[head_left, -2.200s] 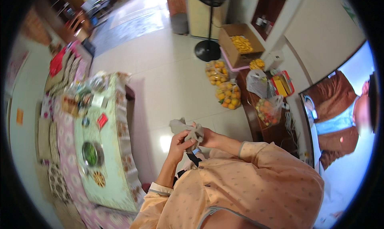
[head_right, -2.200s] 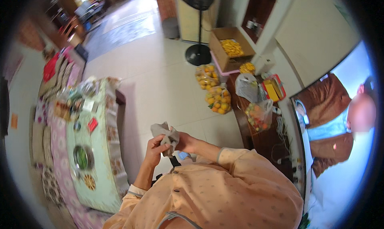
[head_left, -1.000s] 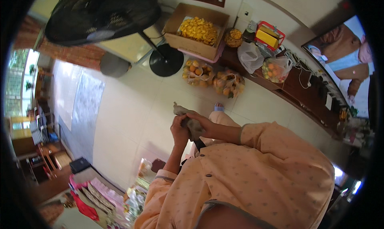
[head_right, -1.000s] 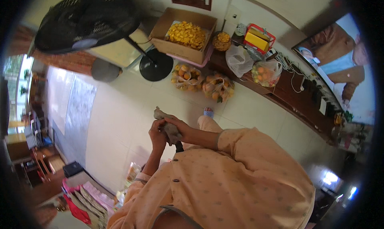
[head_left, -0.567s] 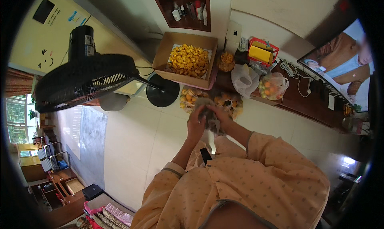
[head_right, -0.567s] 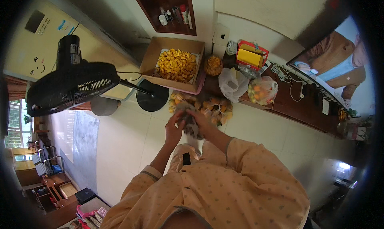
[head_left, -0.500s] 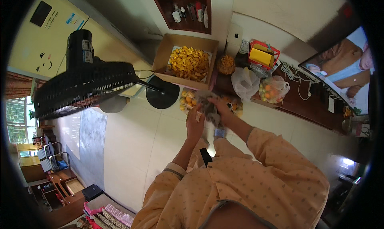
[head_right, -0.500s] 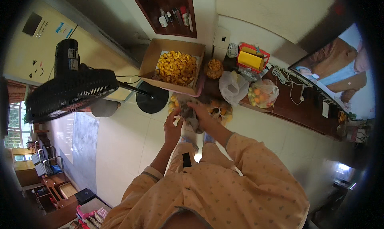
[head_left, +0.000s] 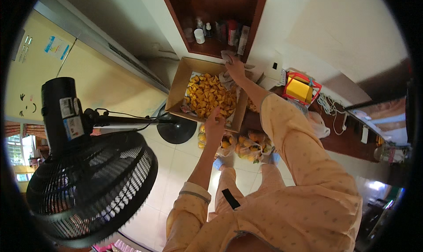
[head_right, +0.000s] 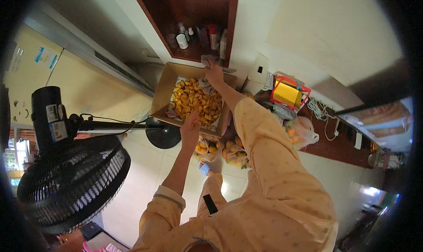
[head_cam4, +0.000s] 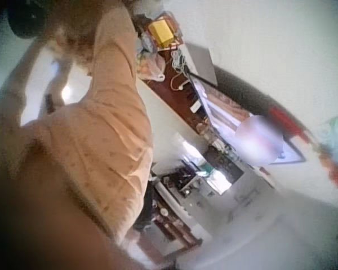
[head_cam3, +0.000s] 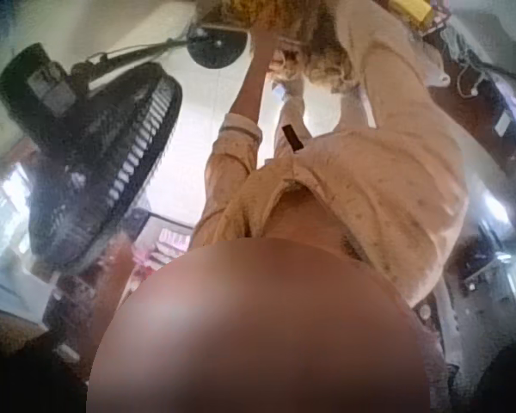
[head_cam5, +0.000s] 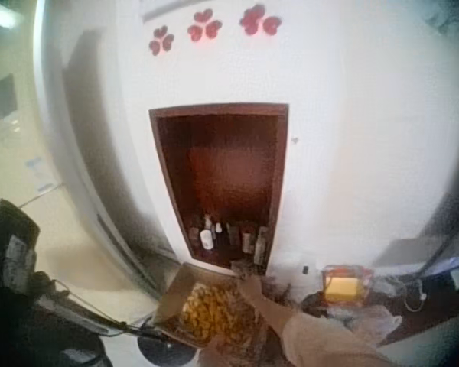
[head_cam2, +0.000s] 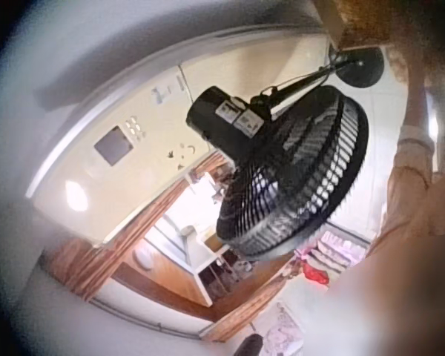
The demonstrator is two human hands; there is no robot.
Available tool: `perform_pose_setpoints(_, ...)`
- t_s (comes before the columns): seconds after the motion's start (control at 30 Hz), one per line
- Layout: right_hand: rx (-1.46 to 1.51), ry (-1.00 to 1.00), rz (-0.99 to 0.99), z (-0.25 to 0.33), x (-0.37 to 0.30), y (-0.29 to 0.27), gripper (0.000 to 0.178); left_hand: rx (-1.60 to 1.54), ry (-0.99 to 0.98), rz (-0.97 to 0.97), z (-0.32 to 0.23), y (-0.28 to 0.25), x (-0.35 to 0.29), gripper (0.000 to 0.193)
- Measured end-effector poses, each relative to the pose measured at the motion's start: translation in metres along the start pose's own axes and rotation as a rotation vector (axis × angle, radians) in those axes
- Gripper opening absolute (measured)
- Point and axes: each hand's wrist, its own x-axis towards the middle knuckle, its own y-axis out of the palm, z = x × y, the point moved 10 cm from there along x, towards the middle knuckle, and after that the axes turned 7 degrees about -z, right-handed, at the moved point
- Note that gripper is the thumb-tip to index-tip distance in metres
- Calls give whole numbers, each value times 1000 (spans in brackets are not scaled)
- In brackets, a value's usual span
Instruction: The person wipes a dining table with a cloth, moving a thermos and other items aside. They then wipe a standing fan and an air conditioner unit, and finally wipe a wooden shelf, moving a bowl of snacks and other items to reach the surface.
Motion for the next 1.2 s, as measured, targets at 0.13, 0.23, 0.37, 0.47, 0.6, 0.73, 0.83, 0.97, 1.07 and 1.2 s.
perform_pose_setpoints(0.13, -367, -98, 99, -21, 71, 48, 52, 44, 79, -126, 21, 9, 53, 40)
perform_pose_setpoints(0.23, -649, -335, -21, -26, 92, 71, 53, 85, 176, -243, 28, 22, 87, 39)
perform_pose_setpoints(0.37, -672, -616, -1, -17, 90, 94, 51, -26, 51, -269, 39, 49, 142, 37)
perform_pose_setpoints(0.47, -547, -684, 25, 5, 97, 104, 46, -49, 67, -293, 34, 50, 163, 36)
perform_pose_setpoints(0.6, -497, -591, 42, 32, 136, 126, 44, -13, 29, -300, 35, 42, 174, 30)
perform_pose_setpoints(0.73, -381, -503, -116, 37, 155, 122, 45, 5, 75, -311, 37, 29, 172, 22)
perform_pose_setpoints(0.83, -518, -604, -125, 30, 134, 123, 56, 32, 4, -277, 53, 25, 169, 22)
perform_pose_setpoints(0.97, -596, -841, -171, 46, 96, 131, 56, -118, 3, -302, 64, 16, 169, 23)
perform_pose_setpoints(1.07, -598, -912, -169, 72, 98, 153, 52, -140, -11, -310, 69, 9, 166, 23)
perform_pose_setpoints(1.2, -604, -791, -66, 65, 120, 178, 45, -94, -95, -275, 75, 6, 155, 24)
